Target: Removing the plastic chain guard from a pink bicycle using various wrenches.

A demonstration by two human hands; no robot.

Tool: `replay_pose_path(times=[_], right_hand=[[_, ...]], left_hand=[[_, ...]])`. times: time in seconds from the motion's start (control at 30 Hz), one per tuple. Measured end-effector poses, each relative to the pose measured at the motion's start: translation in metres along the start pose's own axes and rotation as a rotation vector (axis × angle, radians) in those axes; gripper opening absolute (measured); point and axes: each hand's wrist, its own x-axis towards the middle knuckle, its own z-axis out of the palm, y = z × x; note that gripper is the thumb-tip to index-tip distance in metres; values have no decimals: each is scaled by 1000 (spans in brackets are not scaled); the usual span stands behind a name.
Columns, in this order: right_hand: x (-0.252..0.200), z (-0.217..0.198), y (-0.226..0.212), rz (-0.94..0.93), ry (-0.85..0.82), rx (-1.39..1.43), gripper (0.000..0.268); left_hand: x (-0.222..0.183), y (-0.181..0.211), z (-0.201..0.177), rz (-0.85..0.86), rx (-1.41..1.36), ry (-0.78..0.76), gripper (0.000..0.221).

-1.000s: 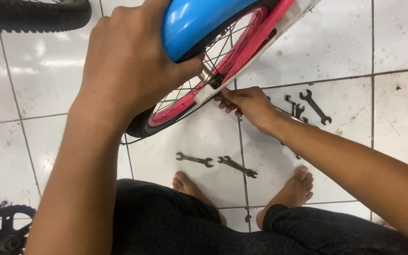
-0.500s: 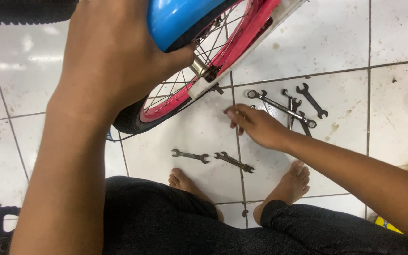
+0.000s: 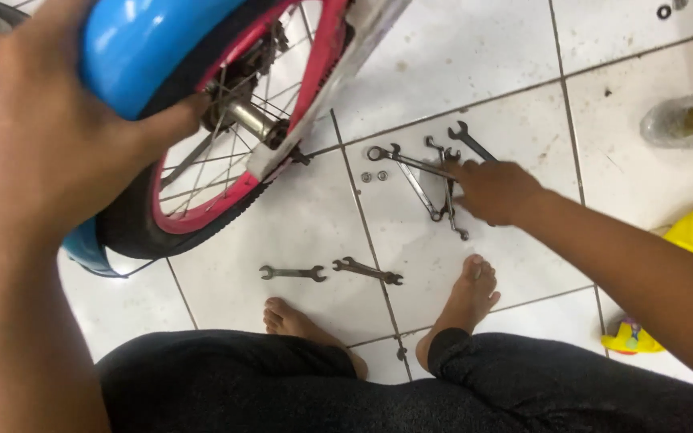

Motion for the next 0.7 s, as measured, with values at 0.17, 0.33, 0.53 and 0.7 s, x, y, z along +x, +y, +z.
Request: replay_pose_path(times=[0.17, 0.33, 0.53, 0.7], right_hand=[[25, 17, 20, 26, -25, -127, 64], [26, 4, 5, 18, 1, -51, 65], [25, -1, 6, 9, 49, -22, 59], [18, -8, 4, -4, 14, -18, 58]], left_hand=[[-1, -4, 1, 64, -151, 24, 92], [-3, -5, 2, 44, -124, 17, 94], [-4, -3, 2, 42, -126, 8, 89], [-12, -13, 14, 83, -156, 50, 86]])
